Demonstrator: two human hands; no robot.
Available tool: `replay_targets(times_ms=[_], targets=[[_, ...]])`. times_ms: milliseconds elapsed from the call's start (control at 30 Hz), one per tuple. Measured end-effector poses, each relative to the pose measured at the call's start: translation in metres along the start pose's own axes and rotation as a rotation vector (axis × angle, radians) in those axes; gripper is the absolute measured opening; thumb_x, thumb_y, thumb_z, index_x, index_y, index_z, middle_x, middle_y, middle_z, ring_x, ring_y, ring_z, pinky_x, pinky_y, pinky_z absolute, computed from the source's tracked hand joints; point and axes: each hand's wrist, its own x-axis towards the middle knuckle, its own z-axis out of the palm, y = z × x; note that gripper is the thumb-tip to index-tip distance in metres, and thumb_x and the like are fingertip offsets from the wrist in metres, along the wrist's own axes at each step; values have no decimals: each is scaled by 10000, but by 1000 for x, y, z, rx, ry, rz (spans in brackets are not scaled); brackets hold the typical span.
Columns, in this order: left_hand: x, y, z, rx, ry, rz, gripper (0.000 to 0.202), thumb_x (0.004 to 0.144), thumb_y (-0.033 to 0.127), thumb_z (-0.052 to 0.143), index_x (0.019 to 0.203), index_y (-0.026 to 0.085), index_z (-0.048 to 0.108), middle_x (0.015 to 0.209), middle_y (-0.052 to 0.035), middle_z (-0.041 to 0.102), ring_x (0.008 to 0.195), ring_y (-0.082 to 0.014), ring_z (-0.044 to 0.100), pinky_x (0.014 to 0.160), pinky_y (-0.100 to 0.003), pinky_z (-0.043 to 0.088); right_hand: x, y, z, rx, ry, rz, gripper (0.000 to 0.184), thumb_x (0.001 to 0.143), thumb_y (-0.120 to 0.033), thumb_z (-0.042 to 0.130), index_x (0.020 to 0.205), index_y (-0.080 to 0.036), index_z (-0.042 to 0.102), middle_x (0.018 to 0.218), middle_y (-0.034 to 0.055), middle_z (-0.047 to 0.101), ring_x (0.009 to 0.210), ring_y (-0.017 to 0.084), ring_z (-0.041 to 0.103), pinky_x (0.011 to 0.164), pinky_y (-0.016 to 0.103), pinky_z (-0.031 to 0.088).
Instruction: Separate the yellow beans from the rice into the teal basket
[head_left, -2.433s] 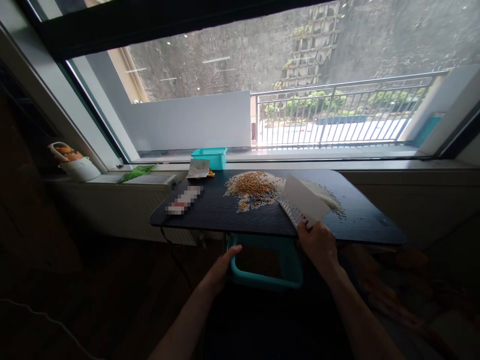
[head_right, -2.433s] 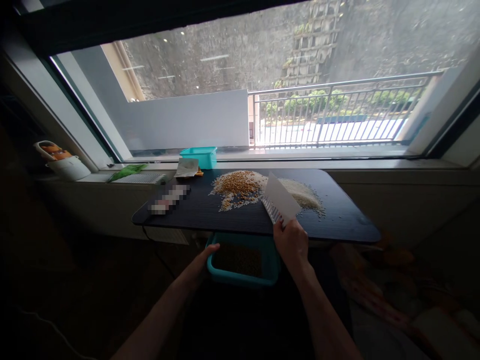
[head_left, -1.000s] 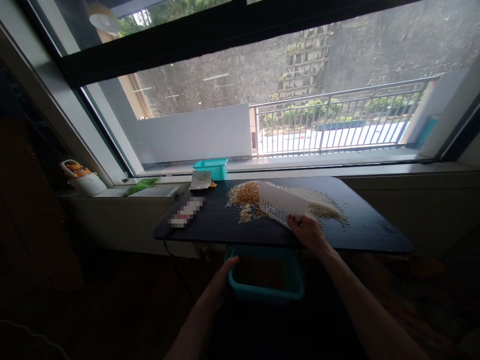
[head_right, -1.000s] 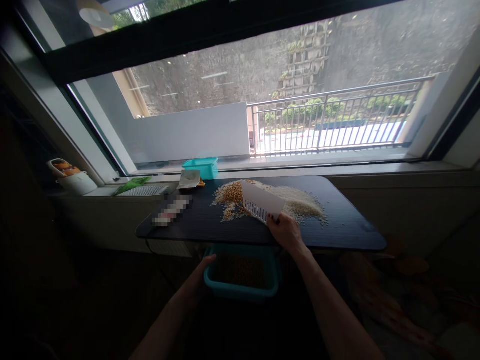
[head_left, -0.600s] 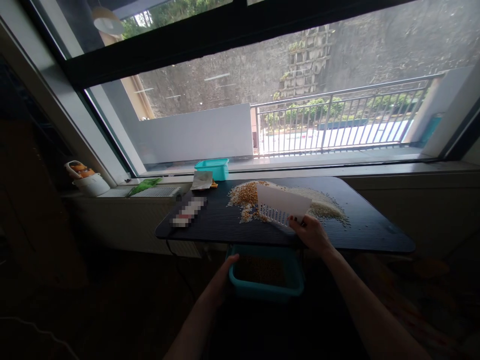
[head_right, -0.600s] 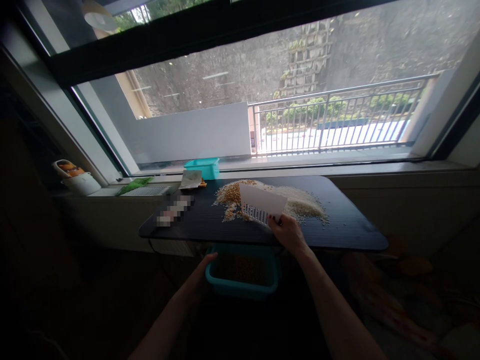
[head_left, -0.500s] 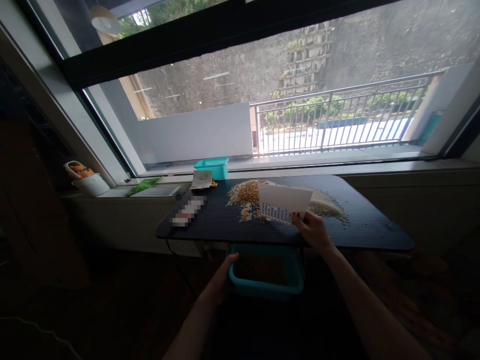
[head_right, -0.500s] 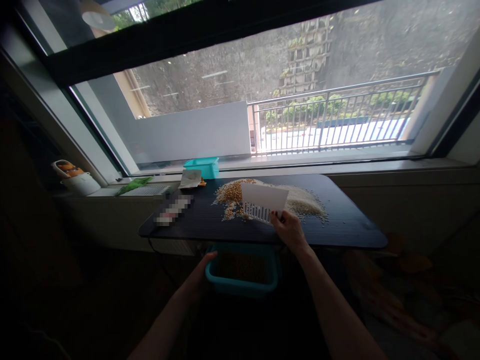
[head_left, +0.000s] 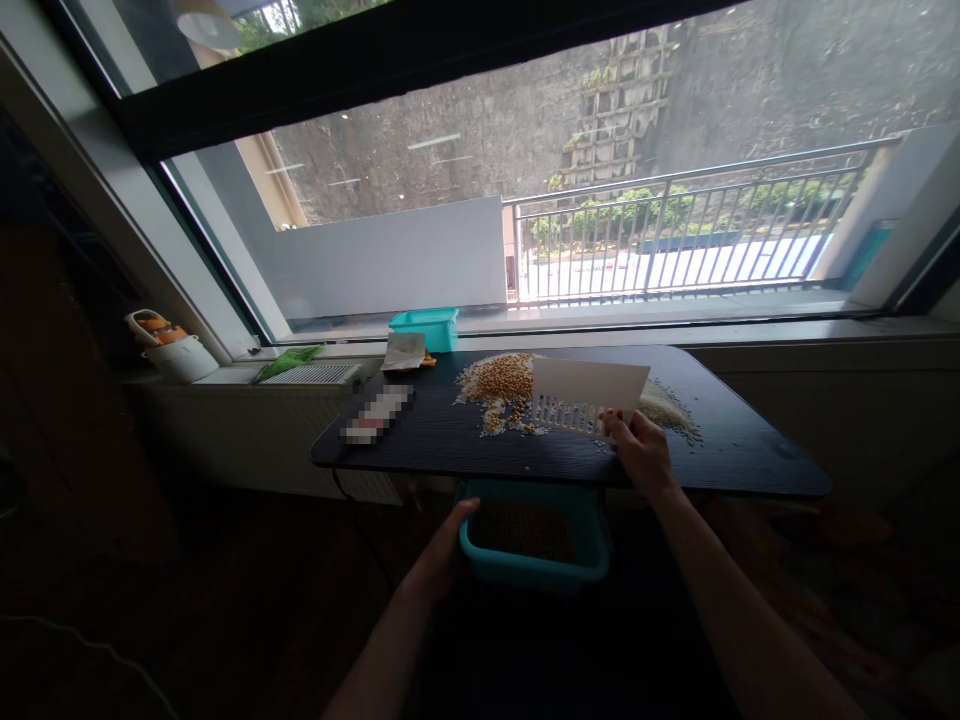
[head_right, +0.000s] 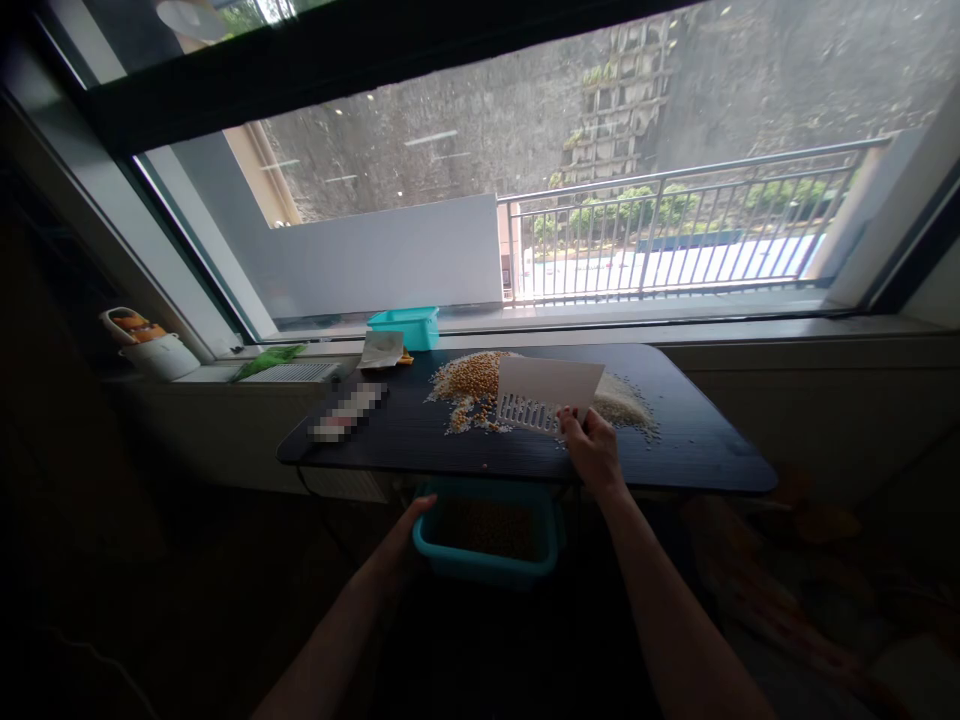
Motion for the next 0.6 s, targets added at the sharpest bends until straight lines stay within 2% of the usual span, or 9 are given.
replay_targets(times_ms=[333, 467, 600], targets=[[-1, 2, 2, 3, 6, 12, 531, 736, 476, 553, 1144, 136, 563, 1078, -99, 645, 1010, -241, 583, 782, -297, 474, -1, -5, 1, -32, -9, -17, 235, 698, -388, 560, 622, -167, 581, 594, 25, 568, 559, 147, 494, 522, 264, 387], [-2, 1, 0, 41, 44, 5, 552, 724, 505, 555, 1154, 158, 559, 1088, -94, 638, 1019, -250, 574, 780, -312, 471, -1, -5, 0, -66, -21, -42, 239, 690, -390, 567, 587, -175, 553, 552, 12, 542, 534, 141, 481, 503, 258, 375], [1, -1, -1, 38, 36, -3, 555, 723, 513, 551, 1153, 162, 556, 1080, -91, 640, 1021, -246, 572, 787, -312, 464, -1, -5, -1, -74, -53, -51, 241, 700, -399, 553, 619, -172, 571, 569, 15, 554, 544, 145, 495, 498, 256, 377]])
